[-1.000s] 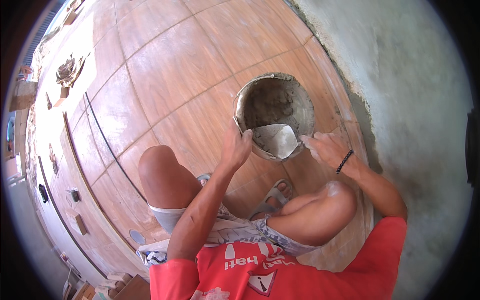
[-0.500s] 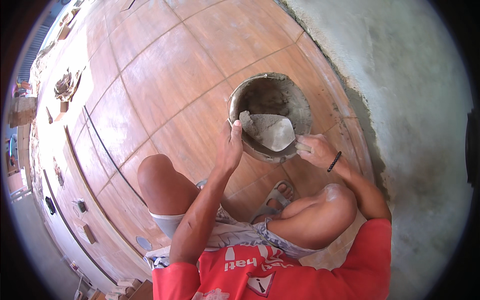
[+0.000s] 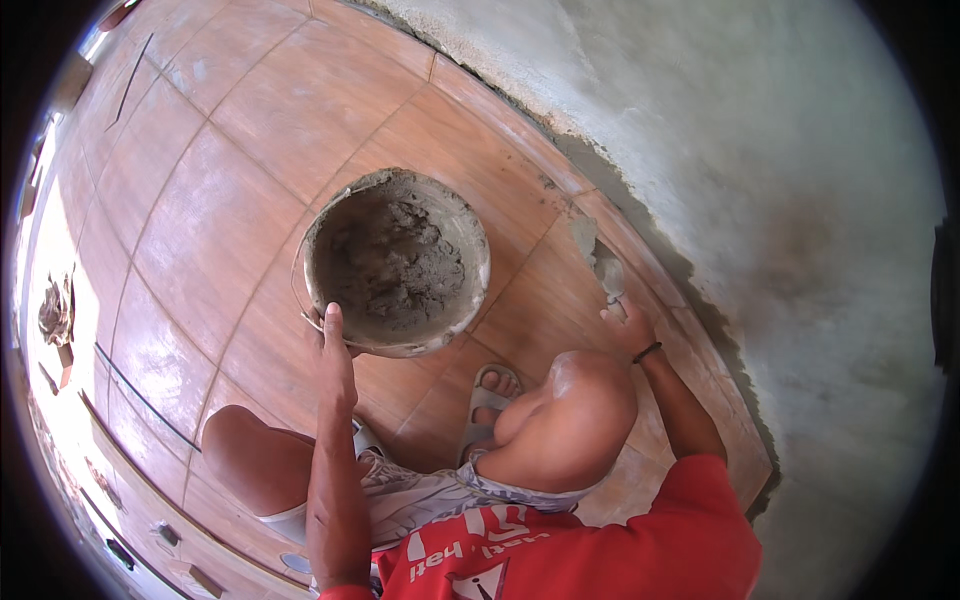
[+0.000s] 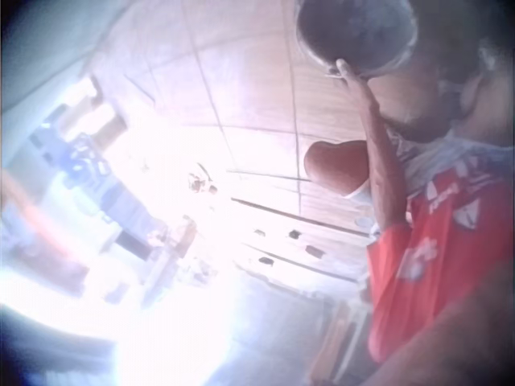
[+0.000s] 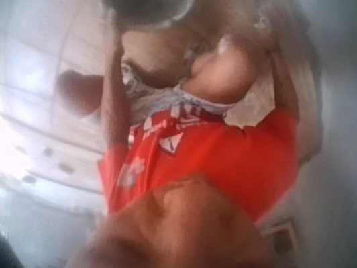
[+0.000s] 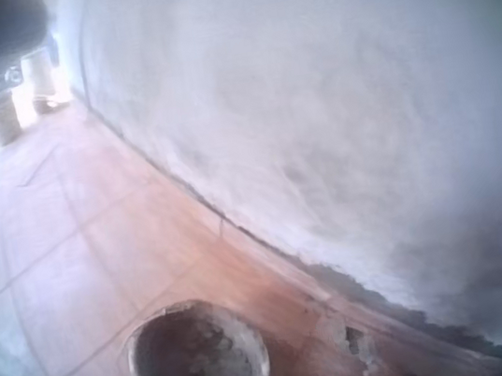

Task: The person walks through a construction site and picks up a bucket of cement. They squat down and use a trowel to scoop cement from the bucket and apply it to the base of a wall, smoothing it along the floor junction.

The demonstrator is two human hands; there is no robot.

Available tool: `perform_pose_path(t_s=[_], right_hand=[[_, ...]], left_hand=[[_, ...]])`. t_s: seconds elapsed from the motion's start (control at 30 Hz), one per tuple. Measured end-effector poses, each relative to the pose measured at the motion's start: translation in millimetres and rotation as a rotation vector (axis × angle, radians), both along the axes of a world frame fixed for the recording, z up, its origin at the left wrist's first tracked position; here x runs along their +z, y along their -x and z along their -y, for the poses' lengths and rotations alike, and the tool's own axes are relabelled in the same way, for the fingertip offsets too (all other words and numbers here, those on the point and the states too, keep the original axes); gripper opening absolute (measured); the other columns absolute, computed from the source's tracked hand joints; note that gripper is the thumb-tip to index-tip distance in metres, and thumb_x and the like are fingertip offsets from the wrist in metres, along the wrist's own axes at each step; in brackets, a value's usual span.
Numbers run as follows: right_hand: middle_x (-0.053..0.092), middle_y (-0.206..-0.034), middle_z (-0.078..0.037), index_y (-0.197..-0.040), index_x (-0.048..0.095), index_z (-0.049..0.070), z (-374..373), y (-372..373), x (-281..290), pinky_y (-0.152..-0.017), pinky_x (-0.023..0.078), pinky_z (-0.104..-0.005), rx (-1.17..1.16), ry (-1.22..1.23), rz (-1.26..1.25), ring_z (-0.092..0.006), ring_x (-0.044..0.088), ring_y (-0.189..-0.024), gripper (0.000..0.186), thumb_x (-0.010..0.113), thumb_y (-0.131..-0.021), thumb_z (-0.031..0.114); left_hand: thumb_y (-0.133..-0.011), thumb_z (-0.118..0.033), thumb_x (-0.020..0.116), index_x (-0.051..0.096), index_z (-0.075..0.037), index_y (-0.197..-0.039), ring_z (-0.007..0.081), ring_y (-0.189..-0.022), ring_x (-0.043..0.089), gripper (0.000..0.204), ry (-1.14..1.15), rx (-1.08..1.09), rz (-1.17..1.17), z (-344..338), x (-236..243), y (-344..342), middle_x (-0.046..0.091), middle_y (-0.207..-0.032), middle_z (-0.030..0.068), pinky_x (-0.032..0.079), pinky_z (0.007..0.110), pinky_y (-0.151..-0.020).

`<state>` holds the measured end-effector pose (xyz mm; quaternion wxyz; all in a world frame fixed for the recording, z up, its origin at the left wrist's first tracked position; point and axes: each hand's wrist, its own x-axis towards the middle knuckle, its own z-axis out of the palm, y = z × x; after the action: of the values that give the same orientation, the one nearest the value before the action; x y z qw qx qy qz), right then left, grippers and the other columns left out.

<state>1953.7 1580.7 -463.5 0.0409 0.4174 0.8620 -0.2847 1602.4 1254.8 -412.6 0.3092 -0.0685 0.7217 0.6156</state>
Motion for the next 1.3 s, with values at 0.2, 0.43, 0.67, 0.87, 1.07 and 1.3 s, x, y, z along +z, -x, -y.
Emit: perform_pose_path(t_s=[0.2, 0.43, 0.67, 0.87, 1.07, 1.3], right_hand=[[0.065, -0.091, -0.018, -0.111, 0.059, 0.0, -29.7, -25.1, -33.0, -0.079, 0.048, -0.0377, -0.092, -0.112, -0.072, -0.0309, 0.063, -0.089, 0.038, 0.063, -0.085, 0.027], [0.053, -0.066, 0.001, -0.103, 0.063, 0.003, -76.1, -8.5, -25.1, -0.045, 0.037, -0.022, -0.417, 0.35, -0.207, -0.006, 0.046, -0.05, 0.025, 0.06, -0.089, 0.023], [0.054, -0.063, 0.001, -0.103, 0.065, 0.002, -96.9, -37.4, 41.5, -0.042, 0.036, -0.0231, -0.458, 0.278, -0.075, -0.0064, 0.047, -0.047, 0.03, 0.063, -0.086, 0.027], [0.06, -0.067, -0.009, -0.103, 0.063, 0.001, -70.0, -42.3, 77.3, -0.052, 0.047, -0.033, -0.239, -0.033, 0.07, -0.0207, 0.058, -0.054, 0.032, 0.063, -0.086, 0.029], [0.066, -0.092, -0.023, -0.104, 0.062, 0.0, -46.2, 15.8, 56.2, -0.078, 0.047, -0.048, 0.073, -0.271, 0.456, -0.0431, 0.061, -0.09, 0.039, 0.058, -0.087, 0.034], [0.067, -0.088, -0.022, -0.112, 0.061, -0.005, -100.3, 25.2, 45.3, -0.068, 0.051, -0.0434, 0.001, -0.287, 0.201, -0.0363, 0.065, -0.076, 0.046, 0.063, -0.085, 0.032]], left_hand=[[-0.097, -0.036, 0.047, 0.047, 0.001, -0.122, 0.023, -0.095, 0.062, 0.045, -0.004, -0.009, 0.008, 1.5, -2.2, 2.6, 0.056, -0.111, 0.0155, 0.057, 0.036, -0.074], [-0.095, -0.037, 0.048, 0.05, 0.001, -0.117, 0.0215, -0.089, 0.063, 0.044, 0.048, -0.008, -0.043, -2.8, 1.7, 0.2, 0.058, -0.106, 0.0146, 0.056, 0.035, -0.072], [-0.094, -0.037, 0.05, 0.049, 0.004, -0.119, 0.0227, -0.09, 0.063, 0.047, 0.076, -0.037, -0.024, -4.3, 1.0, -4.2, 0.057, -0.107, 0.0157, 0.056, 0.035, -0.074], [-0.094, -0.036, 0.051, 0.045, 0.006, -0.126, 0.0254, -0.093, 0.063, 0.053, 0.021, 0.009, -0.04, -8.1, 11.2, -8.9, 0.056, -0.11, 0.017, 0.056, 0.037, -0.077], [-0.093, -0.033, 0.052, 0.043, 0.006, -0.128, 0.0267, -0.098, 0.063, 0.053, -0.017, 0.024, 0.034, -7.6, 10.2, -10.1, 0.056, -0.115, 0.0196, 0.057, 0.038, -0.079], [-0.091, -0.022, 0.058, 0.051, 0.005, -0.12, 0.0204, -0.1, 0.056, 0.04, -0.025, 0.072, -0.004, -4.0, -8.4, -16.0, 0.06, -0.112, 0.0134, 0.046, 0.033, -0.084]])
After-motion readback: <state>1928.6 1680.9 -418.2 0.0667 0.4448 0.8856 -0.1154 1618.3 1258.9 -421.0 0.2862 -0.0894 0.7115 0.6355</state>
